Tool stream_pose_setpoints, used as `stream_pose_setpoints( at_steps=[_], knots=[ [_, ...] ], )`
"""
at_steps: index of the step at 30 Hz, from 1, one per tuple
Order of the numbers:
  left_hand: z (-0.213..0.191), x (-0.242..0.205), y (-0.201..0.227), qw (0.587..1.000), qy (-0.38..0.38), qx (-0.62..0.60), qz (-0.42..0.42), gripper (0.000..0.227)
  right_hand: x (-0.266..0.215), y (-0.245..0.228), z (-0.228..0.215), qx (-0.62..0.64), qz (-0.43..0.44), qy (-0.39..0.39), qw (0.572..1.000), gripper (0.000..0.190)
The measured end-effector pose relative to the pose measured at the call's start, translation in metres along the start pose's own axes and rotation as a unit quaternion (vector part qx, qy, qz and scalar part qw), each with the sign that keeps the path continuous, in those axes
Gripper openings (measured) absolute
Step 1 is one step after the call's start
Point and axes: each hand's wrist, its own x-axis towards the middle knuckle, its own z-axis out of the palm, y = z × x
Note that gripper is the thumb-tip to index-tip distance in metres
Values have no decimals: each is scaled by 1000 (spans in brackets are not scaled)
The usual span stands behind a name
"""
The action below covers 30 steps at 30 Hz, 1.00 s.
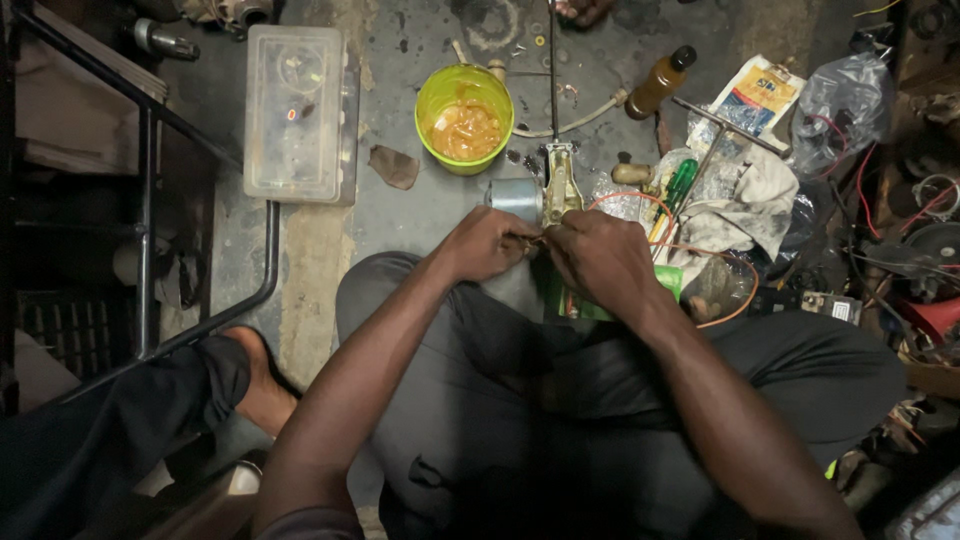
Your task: The person sits on the floor and works on a small electrical component, possibly a starter motor. They use a hammer to tap the component, connect wires from a green battery to test it, and handle a white plastic part.
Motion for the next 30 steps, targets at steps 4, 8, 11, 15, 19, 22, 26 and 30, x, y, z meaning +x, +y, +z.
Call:
stream_pose_setpoints(
  at_steps=[4, 8, 11, 15, 19, 22, 26, 30],
  knots=[
    [1, 0, 2, 1000, -4, -7, -18, 39, 0, -1, 0, -10, 0, -1, 1000, 13],
    [1, -1, 2, 1000, 3, 2, -8, 35, 0, -1, 0, -12, -3, -2, 1000, 15],
    [1, -1, 2, 1000, 8, -7, 13, 35, 0, 0, -1, -21, -7, -16, 1000, 15],
    [1, -2, 0, 1000, 5, 6, -12, 36, 0, 0, 1, -24, -18, -10, 1000, 15],
    [3, -2, -6, 1000, 16, 15, 20, 33, -4, 4, 7, -26, -11, -10, 1000, 16],
    [3, -1, -12, 999, 4, 23, 28, 28, -7, 8, 13, -51, -11, -12, 999, 14],
    [12, 0, -16, 1000, 12, 23, 18, 26, -4, 10, 19, -59, 11, -54, 997, 15],
    [13, 3, -24, 999, -7, 32, -19, 35, -4, 6, 15, -77, 17, -45, 996, 18]
  ],
)
